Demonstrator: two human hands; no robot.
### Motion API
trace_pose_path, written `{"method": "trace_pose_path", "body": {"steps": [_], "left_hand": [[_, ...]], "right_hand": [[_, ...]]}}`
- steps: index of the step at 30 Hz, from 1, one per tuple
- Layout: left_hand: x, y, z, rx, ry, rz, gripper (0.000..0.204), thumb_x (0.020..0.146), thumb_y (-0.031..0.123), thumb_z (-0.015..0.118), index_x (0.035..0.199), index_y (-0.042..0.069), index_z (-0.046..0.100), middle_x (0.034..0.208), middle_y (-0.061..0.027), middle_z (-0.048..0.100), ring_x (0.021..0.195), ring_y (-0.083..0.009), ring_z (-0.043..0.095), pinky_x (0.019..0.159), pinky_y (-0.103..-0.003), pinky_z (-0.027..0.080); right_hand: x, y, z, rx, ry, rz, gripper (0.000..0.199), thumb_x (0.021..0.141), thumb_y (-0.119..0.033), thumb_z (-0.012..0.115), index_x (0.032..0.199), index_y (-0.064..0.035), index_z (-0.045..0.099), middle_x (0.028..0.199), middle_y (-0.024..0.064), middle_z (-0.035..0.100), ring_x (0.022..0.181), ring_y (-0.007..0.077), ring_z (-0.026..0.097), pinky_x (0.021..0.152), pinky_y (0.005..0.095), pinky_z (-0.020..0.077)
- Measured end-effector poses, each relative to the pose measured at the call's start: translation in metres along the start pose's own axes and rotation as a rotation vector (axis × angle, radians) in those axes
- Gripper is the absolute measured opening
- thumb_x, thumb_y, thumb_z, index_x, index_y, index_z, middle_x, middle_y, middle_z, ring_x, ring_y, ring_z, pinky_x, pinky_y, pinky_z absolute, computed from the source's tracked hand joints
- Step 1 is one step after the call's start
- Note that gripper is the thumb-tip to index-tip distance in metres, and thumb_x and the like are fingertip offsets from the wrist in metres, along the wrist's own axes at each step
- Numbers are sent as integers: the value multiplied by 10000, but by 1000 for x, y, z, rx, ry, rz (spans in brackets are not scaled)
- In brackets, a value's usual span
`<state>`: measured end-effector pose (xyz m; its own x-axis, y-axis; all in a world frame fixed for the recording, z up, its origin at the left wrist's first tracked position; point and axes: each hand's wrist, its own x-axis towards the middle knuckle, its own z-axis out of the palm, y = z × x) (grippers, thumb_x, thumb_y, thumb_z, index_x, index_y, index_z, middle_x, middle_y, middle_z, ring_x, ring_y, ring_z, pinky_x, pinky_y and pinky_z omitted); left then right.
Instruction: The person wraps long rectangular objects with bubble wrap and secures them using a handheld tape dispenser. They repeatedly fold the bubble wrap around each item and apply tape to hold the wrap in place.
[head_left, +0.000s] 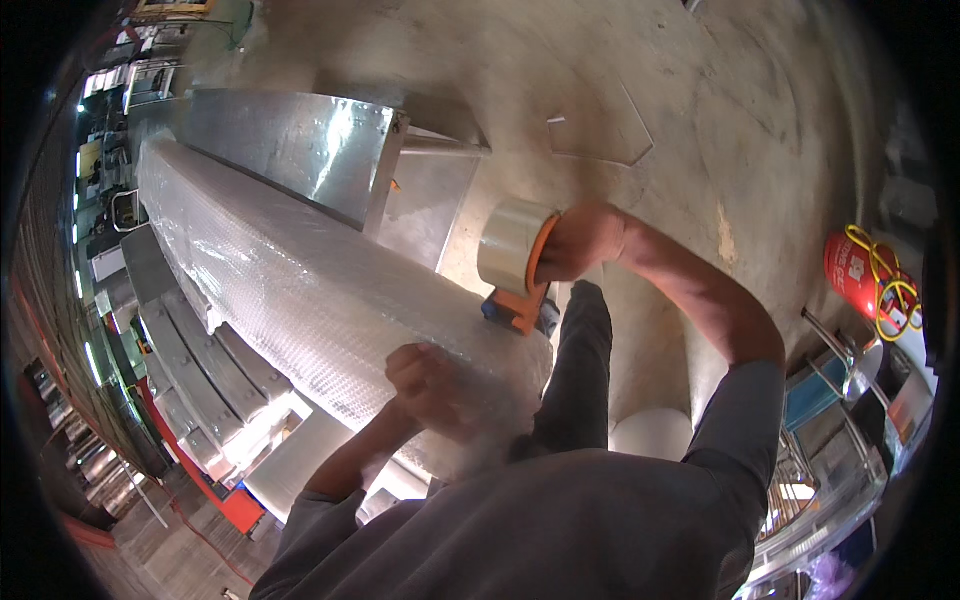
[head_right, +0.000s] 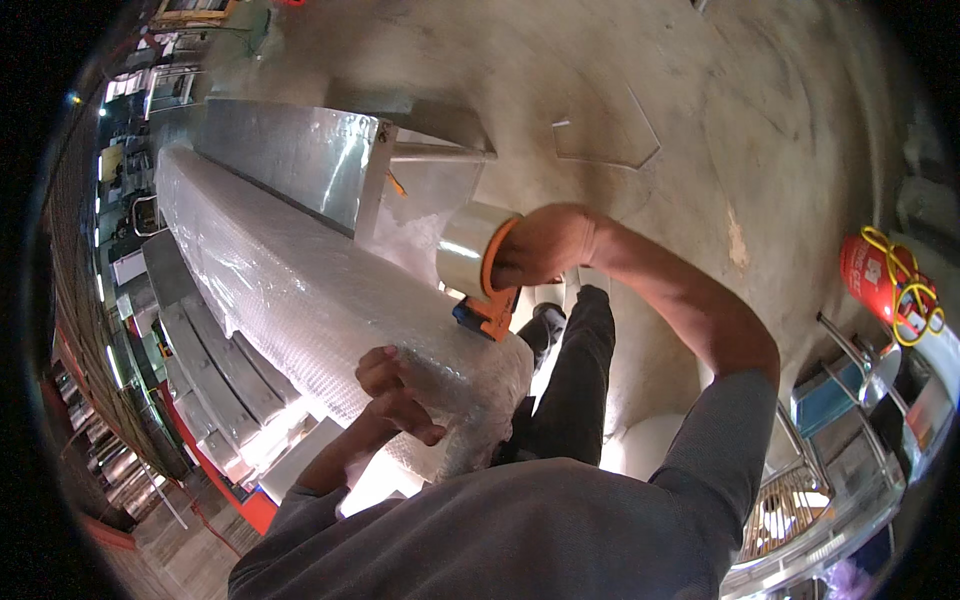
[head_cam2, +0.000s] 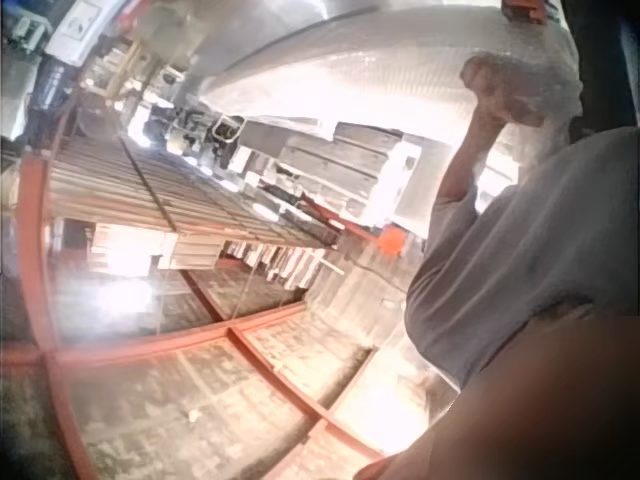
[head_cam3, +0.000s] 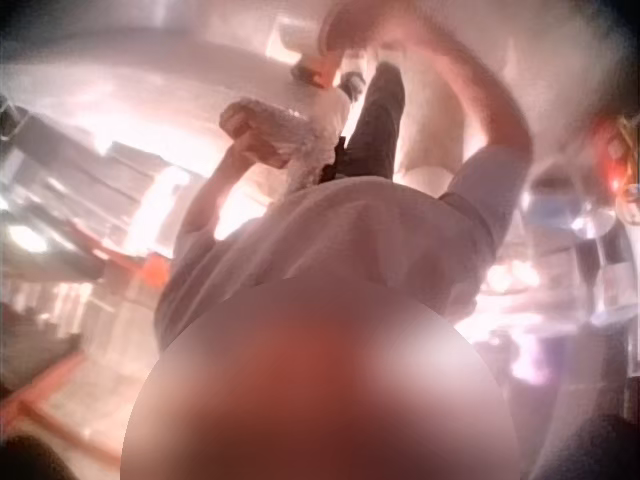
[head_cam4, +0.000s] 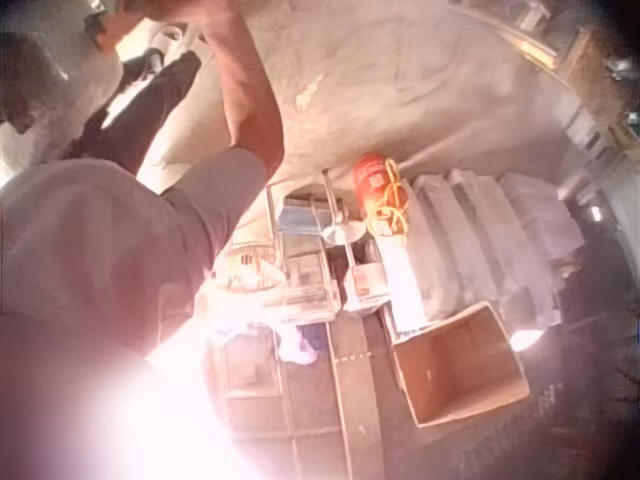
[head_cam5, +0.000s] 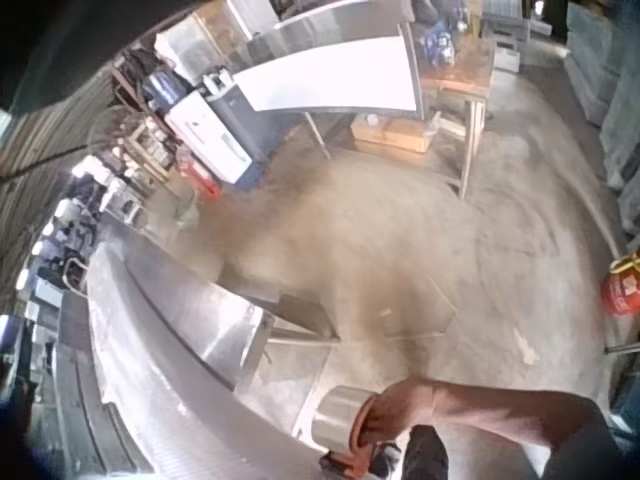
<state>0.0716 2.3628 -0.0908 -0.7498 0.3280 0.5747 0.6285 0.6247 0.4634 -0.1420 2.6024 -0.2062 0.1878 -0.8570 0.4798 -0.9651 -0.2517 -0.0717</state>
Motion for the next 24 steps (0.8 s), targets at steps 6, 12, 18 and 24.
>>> {"method": "trace_pose_path", "body": {"steps": [6, 12, 18, 24], "left_hand": [[8, -7, 8, -10, -46, -244, 910, 955, 633, 533, 1530, -28, 288, 1362, -273, 492, 1231, -389, 508, 1015, -496, 432], [47, 8, -1, 58, -285, -528, 873, 1018, 587, 473, 1577, -43, 241, 1418, -288, 506, 1233, -394, 533, 1043, -487, 415], [127, -20, 21, 92, -968, -625, 830, 1039, 581, 458, 1539, -74, 350, 1553, -283, 436, 1428, -421, 433, 1191, -483, 320], [134, -35, 117, 22, -1973, -672, 950, 990, 709, 456, 1558, -45, 351, 1598, -239, 401, 1497, -375, 366, 1251, -430, 273]], "right_hand": [[-33, -22, 31, -148, 237, 195, 174, 757, -200, 665, 906, -116, 635, 895, 29, 707, 906, 218, 697, 874, 336, 524], [-24, -91, 65, 147, 534, 857, 443, 681, -181, 768, 1060, 35, 693, 1013, 184, 713, 1040, 320, 675, 1041, 407, 448], [-29, -97, 76, 3, 1050, 1517, 397, 895, -162, 790, 1196, 18, 605, 1071, 207, 672, 1071, 319, 651, 892, 402, 519], [-113, -175, 71, 131, 1276, 2201, 543, 984, -473, 676, 1232, -4, 560, 1013, 212, 719, 920, 369, 729, 781, 456, 558]]}}
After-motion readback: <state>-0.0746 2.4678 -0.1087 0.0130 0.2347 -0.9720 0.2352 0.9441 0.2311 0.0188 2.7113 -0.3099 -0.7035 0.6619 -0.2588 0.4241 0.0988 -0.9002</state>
